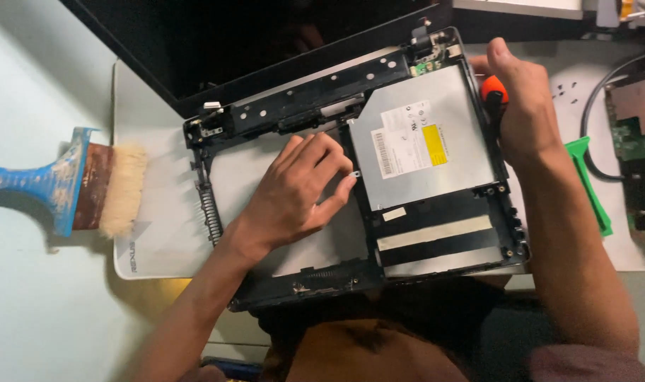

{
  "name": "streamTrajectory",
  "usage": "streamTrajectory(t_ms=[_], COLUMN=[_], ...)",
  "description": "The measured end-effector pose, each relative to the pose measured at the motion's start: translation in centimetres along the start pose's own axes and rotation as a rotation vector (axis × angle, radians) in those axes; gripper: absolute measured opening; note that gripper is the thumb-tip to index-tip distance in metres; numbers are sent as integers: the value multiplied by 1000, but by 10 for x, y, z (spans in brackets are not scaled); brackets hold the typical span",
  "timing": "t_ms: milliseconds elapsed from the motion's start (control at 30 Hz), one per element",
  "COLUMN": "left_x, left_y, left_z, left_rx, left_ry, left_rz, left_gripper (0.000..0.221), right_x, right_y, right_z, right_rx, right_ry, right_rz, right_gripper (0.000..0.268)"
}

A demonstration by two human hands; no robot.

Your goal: Disassembling a laptop by removing the motherboard and optical drive to detach the screen assembly.

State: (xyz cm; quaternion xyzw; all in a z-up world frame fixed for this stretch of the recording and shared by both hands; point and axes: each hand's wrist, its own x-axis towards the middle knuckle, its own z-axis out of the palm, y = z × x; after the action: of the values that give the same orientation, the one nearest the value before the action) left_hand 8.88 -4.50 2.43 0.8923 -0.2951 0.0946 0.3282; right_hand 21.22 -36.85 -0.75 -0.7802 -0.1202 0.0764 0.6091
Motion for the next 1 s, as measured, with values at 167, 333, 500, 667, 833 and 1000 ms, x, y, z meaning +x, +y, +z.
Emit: streamTrajectory(t_ms=[167,333,500,667,833,1000], left_x=[1,-2,-3,-9,-10,-14], left_y=[2,2,0,-14,-19,-23], left_z=[0,5,7,15,17,18], left_rx=[56,59,30,28,59,83], left_ry=[11,18,29,34,-18,-77], left_rz=[13,11,1,-1,35,44], left_gripper=[14,13,11,8,8,8], right_x=[1,4,5,5,4,5], right_y=[10,6,9,7,4,11], right_z=[-2,-4,-8,-10,-15,-23], right_rx=[124,87,123,198,132,-35], right_ry=[58,83,96,-6,-50,-64], right_rz=[187,208,263,276,304,383], right_gripper=[47,51,74,28,22,22])
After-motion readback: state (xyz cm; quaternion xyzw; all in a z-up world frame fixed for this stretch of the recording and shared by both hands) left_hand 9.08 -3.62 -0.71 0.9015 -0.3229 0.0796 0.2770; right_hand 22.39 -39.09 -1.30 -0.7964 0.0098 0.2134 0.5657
